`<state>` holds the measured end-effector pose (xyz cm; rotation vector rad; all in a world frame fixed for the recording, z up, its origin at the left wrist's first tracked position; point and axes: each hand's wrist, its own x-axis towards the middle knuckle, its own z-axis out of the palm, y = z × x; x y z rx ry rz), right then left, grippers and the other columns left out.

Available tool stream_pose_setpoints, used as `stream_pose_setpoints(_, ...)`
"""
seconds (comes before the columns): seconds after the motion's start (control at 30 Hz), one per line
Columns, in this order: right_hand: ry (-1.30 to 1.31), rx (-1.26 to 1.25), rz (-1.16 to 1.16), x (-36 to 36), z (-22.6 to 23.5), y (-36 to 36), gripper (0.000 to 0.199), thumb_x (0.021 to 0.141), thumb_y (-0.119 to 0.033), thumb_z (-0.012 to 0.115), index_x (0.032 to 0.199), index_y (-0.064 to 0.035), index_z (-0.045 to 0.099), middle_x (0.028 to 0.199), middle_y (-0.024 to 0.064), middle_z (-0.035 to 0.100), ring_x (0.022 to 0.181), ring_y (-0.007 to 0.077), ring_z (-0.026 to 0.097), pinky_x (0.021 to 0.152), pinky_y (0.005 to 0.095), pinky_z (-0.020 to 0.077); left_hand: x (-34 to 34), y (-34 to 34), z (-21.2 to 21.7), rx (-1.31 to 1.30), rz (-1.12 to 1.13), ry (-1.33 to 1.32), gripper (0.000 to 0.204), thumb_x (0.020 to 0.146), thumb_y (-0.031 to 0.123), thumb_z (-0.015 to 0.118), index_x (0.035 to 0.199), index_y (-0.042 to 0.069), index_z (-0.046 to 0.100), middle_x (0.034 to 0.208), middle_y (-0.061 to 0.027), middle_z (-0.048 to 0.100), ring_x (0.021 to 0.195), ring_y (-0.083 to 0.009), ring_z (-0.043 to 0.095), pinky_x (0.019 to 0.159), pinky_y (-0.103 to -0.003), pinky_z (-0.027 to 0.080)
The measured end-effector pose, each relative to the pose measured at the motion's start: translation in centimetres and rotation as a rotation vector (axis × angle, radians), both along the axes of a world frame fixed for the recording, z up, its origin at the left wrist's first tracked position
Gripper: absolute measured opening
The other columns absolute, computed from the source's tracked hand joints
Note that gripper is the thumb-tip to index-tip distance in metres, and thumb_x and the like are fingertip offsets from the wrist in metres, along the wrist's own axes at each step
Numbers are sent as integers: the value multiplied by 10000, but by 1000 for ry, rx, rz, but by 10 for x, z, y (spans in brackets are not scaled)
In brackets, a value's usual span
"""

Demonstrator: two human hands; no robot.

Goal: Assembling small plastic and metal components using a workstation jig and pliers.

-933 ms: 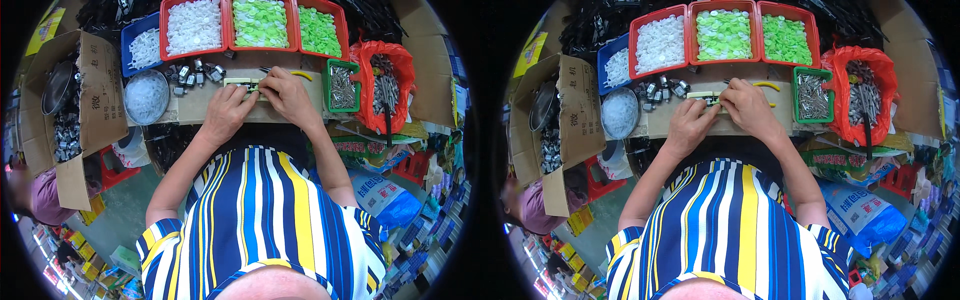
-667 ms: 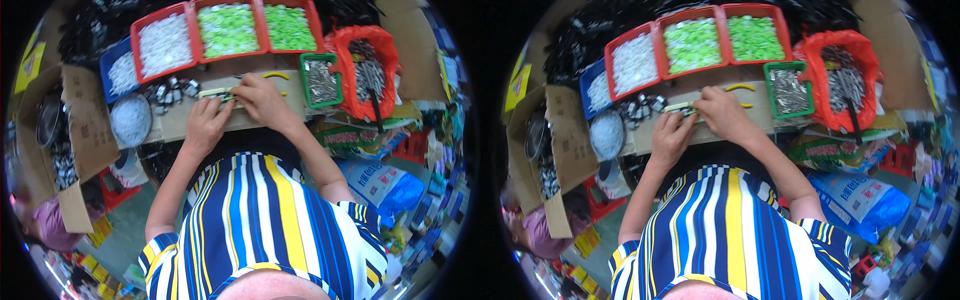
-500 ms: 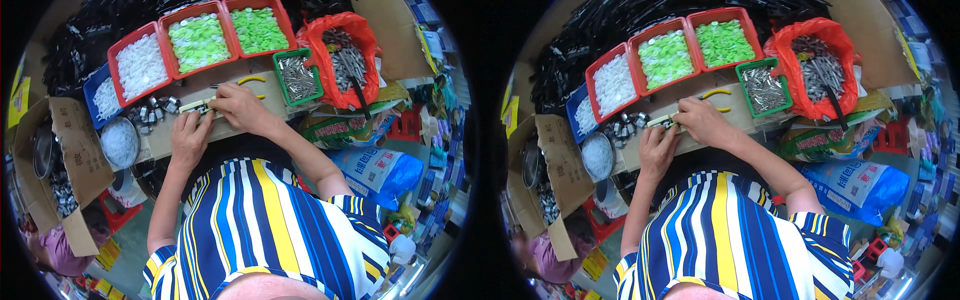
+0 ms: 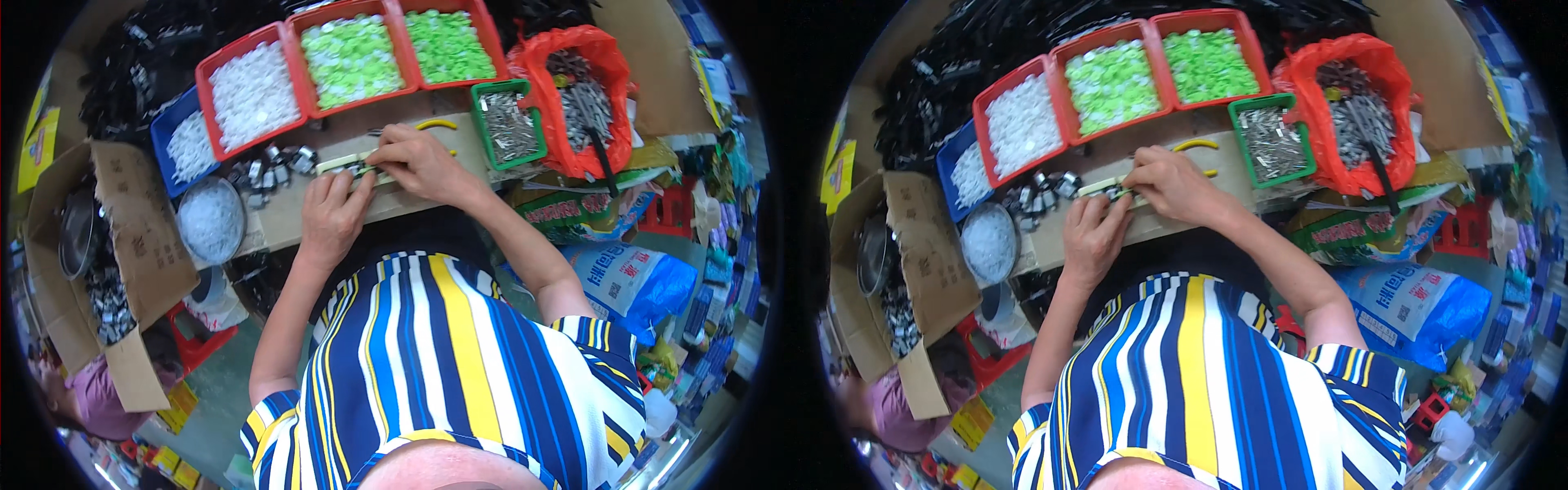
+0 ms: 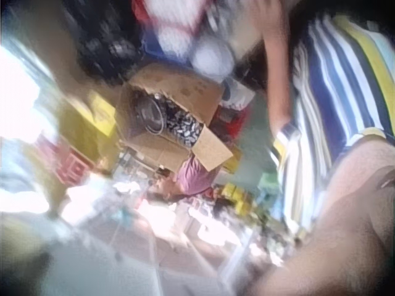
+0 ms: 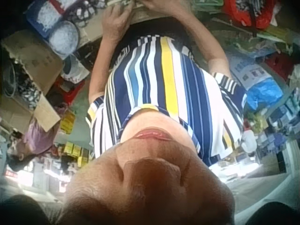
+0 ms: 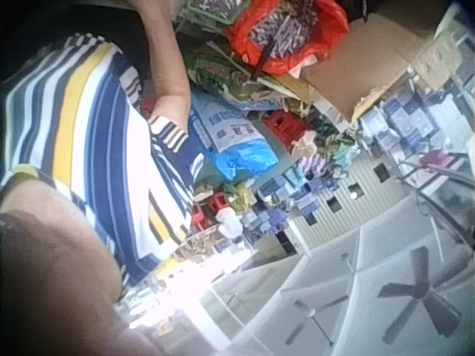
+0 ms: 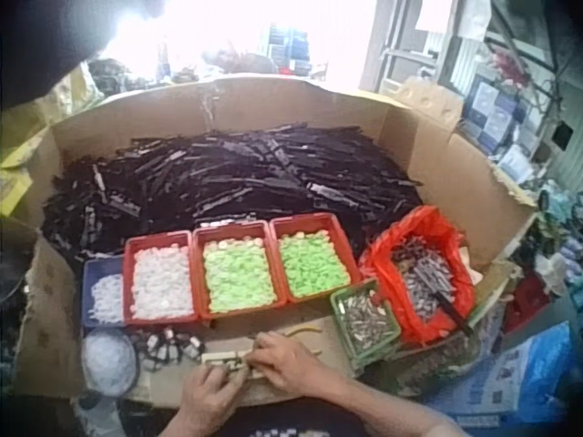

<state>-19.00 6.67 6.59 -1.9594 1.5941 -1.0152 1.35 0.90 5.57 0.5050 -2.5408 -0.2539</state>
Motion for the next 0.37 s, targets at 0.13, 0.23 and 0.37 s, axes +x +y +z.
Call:
stream_pose_setpoints(0.13, 169, -53, 7, 8, 12, 4, 255, 731, 25, 662, 981, -7, 700, 888, 128, 586, 860, 315, 590, 738, 405, 472, 3, 0, 0, 17, 3, -2, 365, 755, 92, 660, 1119, 80, 668, 991, -86, 578, 932, -257, 561, 781, -382, 460)
stream_pose_setpoints(0.23, 218, -46, 21, 10, 17, 7, 277, 728, 30, 661, 996, -29, 699, 905, 128, 592, 903, 322, 599, 770, 404, 477, 10, 2, 4, 27, 20, -81, 392, 760, 95, 605, 1148, 59, 652, 994, -98, 577, 941, -259, 565, 804, -391, 454)
stream_pose_setpoints(0.37, 201, -127, -15, -4, 17, 5, 318, 698, -6, 661, 1009, -56, 700, 1027, 113, 633, 981, 300, 618, 860, 405, 472, 14, 1, 4, 56, -24, -71, 401, 769, 102, 603, 1166, 59, 636, 1017, -101, 576, 982, -256, 564, 853, -394, 454)
